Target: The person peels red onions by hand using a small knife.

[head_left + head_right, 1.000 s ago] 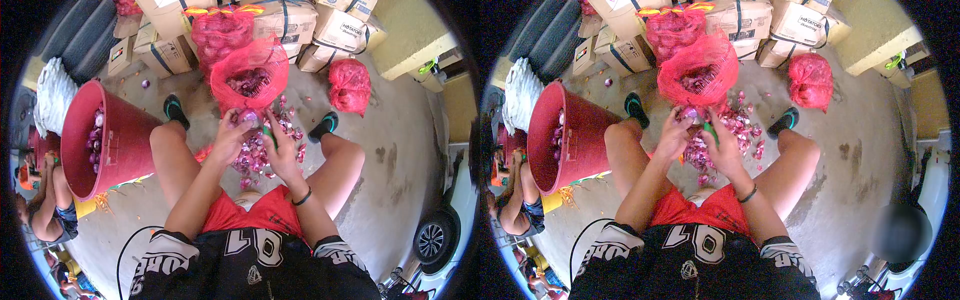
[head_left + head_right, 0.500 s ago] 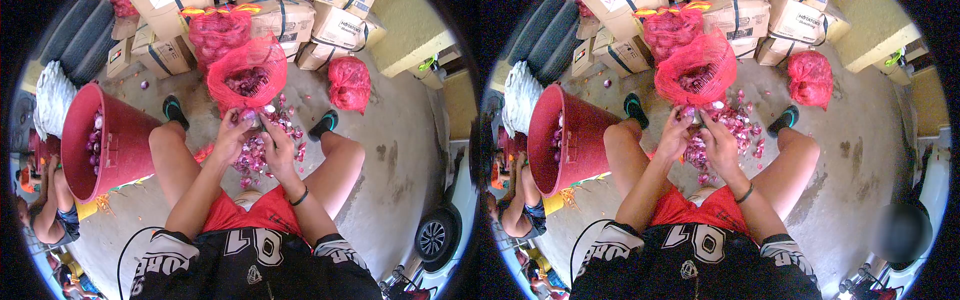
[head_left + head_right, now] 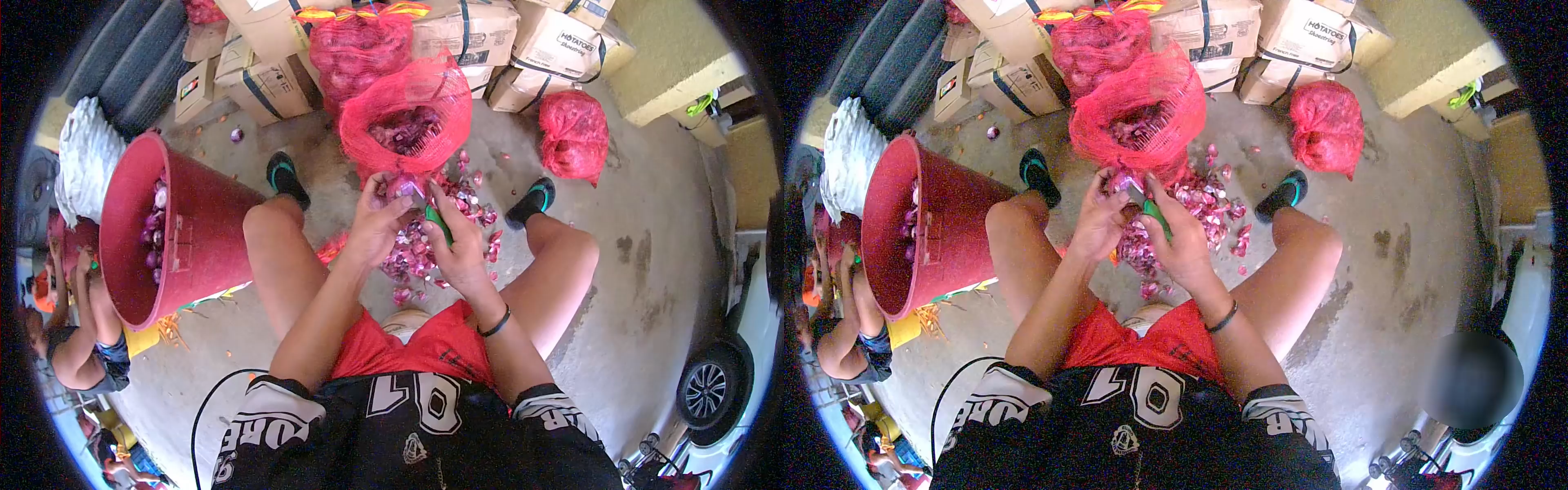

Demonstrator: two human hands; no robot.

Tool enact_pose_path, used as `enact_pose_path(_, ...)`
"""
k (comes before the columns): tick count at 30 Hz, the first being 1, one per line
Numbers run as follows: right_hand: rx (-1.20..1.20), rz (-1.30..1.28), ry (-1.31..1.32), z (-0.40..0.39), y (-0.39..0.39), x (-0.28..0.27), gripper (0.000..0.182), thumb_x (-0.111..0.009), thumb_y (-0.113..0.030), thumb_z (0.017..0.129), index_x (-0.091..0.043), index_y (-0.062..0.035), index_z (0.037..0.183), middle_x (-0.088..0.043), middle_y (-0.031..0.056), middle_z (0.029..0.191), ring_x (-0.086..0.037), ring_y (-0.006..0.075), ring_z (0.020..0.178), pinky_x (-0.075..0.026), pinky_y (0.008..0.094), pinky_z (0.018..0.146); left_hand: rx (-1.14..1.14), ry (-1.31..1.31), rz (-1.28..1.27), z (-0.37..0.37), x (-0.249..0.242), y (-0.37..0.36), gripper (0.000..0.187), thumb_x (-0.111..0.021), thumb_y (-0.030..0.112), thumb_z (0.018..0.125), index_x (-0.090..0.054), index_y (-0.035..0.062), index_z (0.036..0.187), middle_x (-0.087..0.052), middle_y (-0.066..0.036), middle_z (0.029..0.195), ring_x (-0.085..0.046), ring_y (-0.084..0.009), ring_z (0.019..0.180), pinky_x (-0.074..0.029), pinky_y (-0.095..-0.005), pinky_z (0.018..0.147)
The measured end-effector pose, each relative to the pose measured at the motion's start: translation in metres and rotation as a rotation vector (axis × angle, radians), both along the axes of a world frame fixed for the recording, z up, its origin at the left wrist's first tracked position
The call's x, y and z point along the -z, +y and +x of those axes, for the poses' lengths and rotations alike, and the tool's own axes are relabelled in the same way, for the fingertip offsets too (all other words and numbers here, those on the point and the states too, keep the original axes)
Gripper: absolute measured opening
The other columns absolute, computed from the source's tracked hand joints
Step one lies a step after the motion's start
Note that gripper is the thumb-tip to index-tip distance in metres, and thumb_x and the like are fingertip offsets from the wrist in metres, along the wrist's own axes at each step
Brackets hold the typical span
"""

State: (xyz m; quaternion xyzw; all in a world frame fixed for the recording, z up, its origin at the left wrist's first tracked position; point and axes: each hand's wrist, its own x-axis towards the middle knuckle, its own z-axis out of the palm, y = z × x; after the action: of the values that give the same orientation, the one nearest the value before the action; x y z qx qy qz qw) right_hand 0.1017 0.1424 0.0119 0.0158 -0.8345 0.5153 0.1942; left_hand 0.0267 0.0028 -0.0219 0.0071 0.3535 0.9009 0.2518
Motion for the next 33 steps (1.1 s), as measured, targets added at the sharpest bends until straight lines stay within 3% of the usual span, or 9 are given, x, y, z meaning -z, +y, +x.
enact_pose_path(4, -0.013, 0.148, 0.015, -0.002, 0.006, 0.001, 0.048, -0.061, -0.004, 0.088, -0.053, -0.0043, 0.135, -0.062, 0.0182, 0.088, -0.060, 0.0266, 0.071, -0.050, 0.0352, 0.068, -0.020, -0.035, 0.032, 0.001, -0.004, 0.003, 0.043, -0.068, -0.003, 0.084, -0.047, 0.0113, 0.119, -0.061, -0.008, 0.113, -0.062, -0.0216, 0.104, -0.053, -0.0413, 0.090)
enact_pose_path(7, -0.021, 0.059, 0.156, -0.007, 0.008, 0.009, 0.043, -0.059, -0.008, 0.092, -0.054, -0.0046, 0.135, -0.058, 0.0092, 0.078, -0.054, 0.0170, 0.063, -0.046, 0.0302, 0.059, -0.008, -0.018, 0.054, 0.001, -0.009, 0.003, 0.043, -0.067, -0.002, 0.084, -0.046, 0.0107, 0.120, -0.061, -0.009, 0.115, -0.063, -0.0230, 0.104, -0.053, -0.0430, 0.090)
enact_pose_path(10, -0.038, -0.569, -0.275, 0.003, 0.005, 0.004, 0.038, -0.055, -0.013, 0.098, -0.054, -0.0051, 0.135, -0.054, 0.0001, 0.079, -0.049, 0.0074, 0.062, -0.043, 0.0245, 0.056, 0.044, 0.038, 0.068, 0.001, -0.008, 0.002, 0.048, -0.067, 0.001, 0.084, -0.042, 0.0103, 0.125, -0.059, -0.012, 0.120, -0.060, -0.0263, 0.110, -0.050, -0.0464, 0.096)
enact_pose_path(13, -0.006, -0.770, -0.290, 0.001, 0.013, 0.009, 0.037, -0.050, -0.017, 0.101, -0.053, -0.0057, 0.136, -0.051, -0.0043, 0.085, -0.044, 0.0018, 0.063, -0.039, 0.0196, 0.055, 0.100, 0.044, 0.111, 0.001, -0.003, 0.000, 0.052, -0.067, 0.004, 0.085, -0.040, 0.0098, 0.129, -0.058, -0.014, 0.124, -0.058, -0.0285, 0.115, -0.048, -0.0483, 0.100)
enact_pose_path(14, -0.049, -0.868, -0.286, 0.002, 0.016, 0.009, 0.037, -0.051, -0.017, 0.101, -0.053, -0.0059, 0.137, -0.054, -0.0025, 0.089, -0.044, 0.0029, 0.062, -0.039, 0.0193, 0.055, 0.118, 0.035, 0.132, 0.002, -0.002, 0.000, 0.053, -0.068, 0.005, 0.085, -0.040, 0.0096, 0.130, -0.057, -0.015, 0.125, -0.058, -0.0290, 0.116, -0.048, -0.0487, 0.100)
enact_pose_path(18, -0.193, -0.649, -0.228, 0.007, 0.019, 0.011, 0.038, -0.050, -0.017, 0.101, -0.052, -0.0065, 0.137, -0.053, -0.0030, 0.085, -0.044, 0.0031, 0.063, -0.038, 0.0190, 0.055, 0.091, 0.022, 0.144, -0.002, -0.007, -0.001, 0.055, -0.069, 0.009, 0.085, -0.041, 0.0091, 0.132, -0.055, -0.014, 0.130, -0.057, -0.0299, 0.118, -0.047, -0.0486, 0.102)
enact_pose_path(20, -0.229, -0.729, -0.274, 0.010, 0.016, 0.007, 0.038, -0.050, -0.017, 0.101, -0.051, -0.0064, 0.138, -0.053, -0.0030, 0.083, -0.045, 0.0033, 0.064, -0.039, 0.0193, 0.055, 0.050, 0.031, 0.069, -0.003, -0.006, 0.000, 0.055, -0.069, 0.010, 0.085, -0.042, 0.0092, 0.133, -0.055, -0.013, 0.131, -0.057, -0.0298, 0.118, -0.046, -0.0484, 0.102)
enact_pose_path(33, 0.208, -0.925, -0.196, -0.005, 0.055, 0.023, 0.038, -0.049, -0.023, 0.102, -0.052, -0.0076, 0.136, -0.055, -0.0046, 0.082, -0.045, 0.0031, 0.064, -0.037, 0.0181, 0.053, 0.194, -0.066, 0.113, -0.007, 0.001, -0.010, 0.054, -0.067, 0.010, 0.087, -0.042, 0.0075, 0.134, -0.059, -0.015, 0.125, -0.061, -0.0281, 0.113, -0.052, -0.0454, 0.097)
